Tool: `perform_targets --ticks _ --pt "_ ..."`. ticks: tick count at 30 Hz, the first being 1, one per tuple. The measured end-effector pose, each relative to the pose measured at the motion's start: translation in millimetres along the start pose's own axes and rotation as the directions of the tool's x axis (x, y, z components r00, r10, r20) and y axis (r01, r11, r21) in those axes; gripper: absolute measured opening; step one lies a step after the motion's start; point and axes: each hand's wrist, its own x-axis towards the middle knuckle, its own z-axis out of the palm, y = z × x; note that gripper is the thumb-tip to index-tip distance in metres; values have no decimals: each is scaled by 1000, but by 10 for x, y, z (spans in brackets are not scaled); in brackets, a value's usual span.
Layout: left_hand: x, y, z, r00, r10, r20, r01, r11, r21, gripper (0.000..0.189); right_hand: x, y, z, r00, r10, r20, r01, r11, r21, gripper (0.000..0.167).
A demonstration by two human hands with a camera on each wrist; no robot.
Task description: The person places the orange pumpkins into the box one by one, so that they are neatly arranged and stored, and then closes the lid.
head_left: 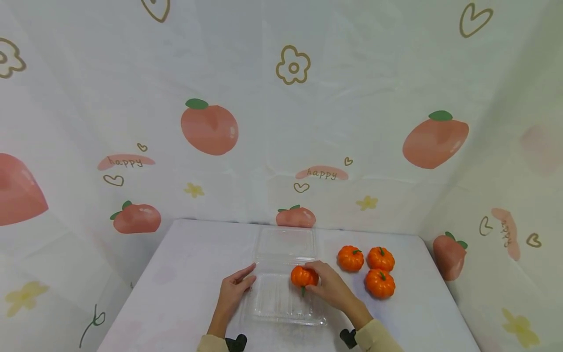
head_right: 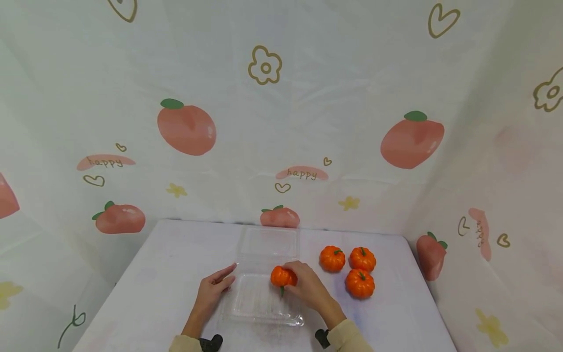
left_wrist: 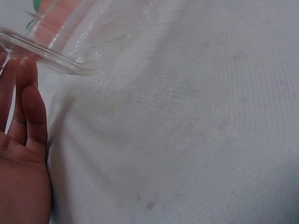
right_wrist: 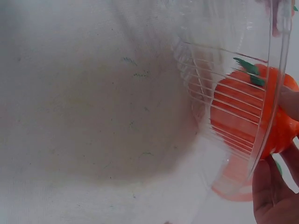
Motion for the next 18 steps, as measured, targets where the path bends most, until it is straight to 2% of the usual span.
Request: perform_targets --ticks 13,18 --pt "-11 -25 24 1000 4 0 -4 1000 4 40 33 27 41 999 -4 32 5 999 -45 46" --pt "-2 -13 11 1000 15 -12 -15 1000 25 40 9 -7 23 998 2 58 1 999 -49 32"
